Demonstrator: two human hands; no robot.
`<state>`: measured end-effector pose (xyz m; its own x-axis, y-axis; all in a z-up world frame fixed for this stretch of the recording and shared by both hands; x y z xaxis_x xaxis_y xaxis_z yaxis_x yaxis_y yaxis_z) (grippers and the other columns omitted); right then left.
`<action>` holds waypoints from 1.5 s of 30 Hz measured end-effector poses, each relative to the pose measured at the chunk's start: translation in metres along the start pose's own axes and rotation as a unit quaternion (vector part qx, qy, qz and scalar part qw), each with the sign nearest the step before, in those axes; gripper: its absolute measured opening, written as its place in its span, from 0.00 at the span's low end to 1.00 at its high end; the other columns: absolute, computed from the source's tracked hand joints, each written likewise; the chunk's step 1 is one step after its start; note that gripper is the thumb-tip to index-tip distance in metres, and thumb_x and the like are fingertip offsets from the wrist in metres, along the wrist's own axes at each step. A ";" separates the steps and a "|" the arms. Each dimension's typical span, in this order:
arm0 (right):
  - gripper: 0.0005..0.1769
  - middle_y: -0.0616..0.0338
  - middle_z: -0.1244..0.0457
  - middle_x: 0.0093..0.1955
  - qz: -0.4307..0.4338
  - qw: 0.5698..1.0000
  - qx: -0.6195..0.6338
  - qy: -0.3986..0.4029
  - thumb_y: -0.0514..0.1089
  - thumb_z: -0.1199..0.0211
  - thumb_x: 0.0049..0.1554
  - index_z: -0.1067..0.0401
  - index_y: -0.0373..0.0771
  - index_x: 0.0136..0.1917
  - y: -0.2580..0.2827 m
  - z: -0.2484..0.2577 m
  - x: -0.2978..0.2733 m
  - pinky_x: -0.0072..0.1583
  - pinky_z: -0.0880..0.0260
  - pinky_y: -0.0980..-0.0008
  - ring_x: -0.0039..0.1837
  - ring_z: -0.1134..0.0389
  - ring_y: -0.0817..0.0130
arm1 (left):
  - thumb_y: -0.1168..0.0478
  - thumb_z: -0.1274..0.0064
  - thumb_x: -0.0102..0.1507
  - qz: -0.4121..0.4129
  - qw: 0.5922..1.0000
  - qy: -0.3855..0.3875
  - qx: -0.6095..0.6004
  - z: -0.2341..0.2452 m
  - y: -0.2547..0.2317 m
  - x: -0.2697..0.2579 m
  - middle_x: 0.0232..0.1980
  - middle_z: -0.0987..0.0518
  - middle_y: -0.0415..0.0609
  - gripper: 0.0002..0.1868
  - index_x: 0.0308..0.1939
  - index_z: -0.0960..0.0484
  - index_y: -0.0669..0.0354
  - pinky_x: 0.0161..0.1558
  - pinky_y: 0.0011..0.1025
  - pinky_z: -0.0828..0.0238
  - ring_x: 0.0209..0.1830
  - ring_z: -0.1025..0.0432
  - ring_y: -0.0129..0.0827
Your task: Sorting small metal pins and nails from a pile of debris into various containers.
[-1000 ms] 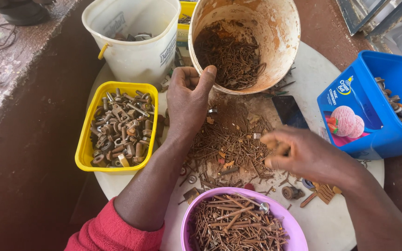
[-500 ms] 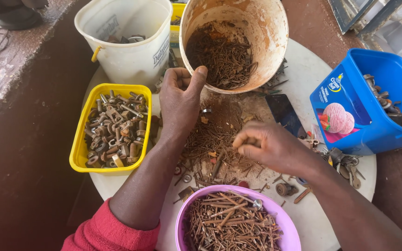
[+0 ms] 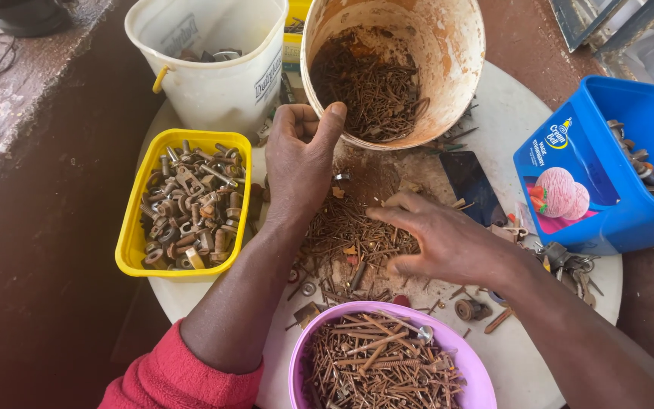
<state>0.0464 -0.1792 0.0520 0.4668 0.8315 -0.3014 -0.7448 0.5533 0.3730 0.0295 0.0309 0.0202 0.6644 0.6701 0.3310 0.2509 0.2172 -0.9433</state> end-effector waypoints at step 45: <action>0.36 0.44 0.38 0.67 -0.080 0.991 -0.052 -0.090 0.59 0.28 0.59 0.29 0.43 0.75 0.044 -0.012 0.020 0.66 0.27 0.43 0.68 0.33 0.50 | 0.35 0.40 0.65 0.041 0.999 -0.011 0.006 -0.002 -0.001 -0.001 0.35 0.18 0.46 0.26 0.48 0.22 0.52 0.48 0.48 0.24 0.41 0.22 0.38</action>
<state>0.0176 -0.1391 0.0522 0.6534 0.7340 -0.1853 -0.6952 0.6786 0.2369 0.0298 0.0282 0.0209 0.6670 0.7010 0.2524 0.1879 0.1695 -0.9674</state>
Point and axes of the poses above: each hand's wrist, its own x-axis towards the middle knuckle, its own z-axis out of the back of the hand, y = z × x, the point moved 5 cm from there along x, towards the middle knuckle
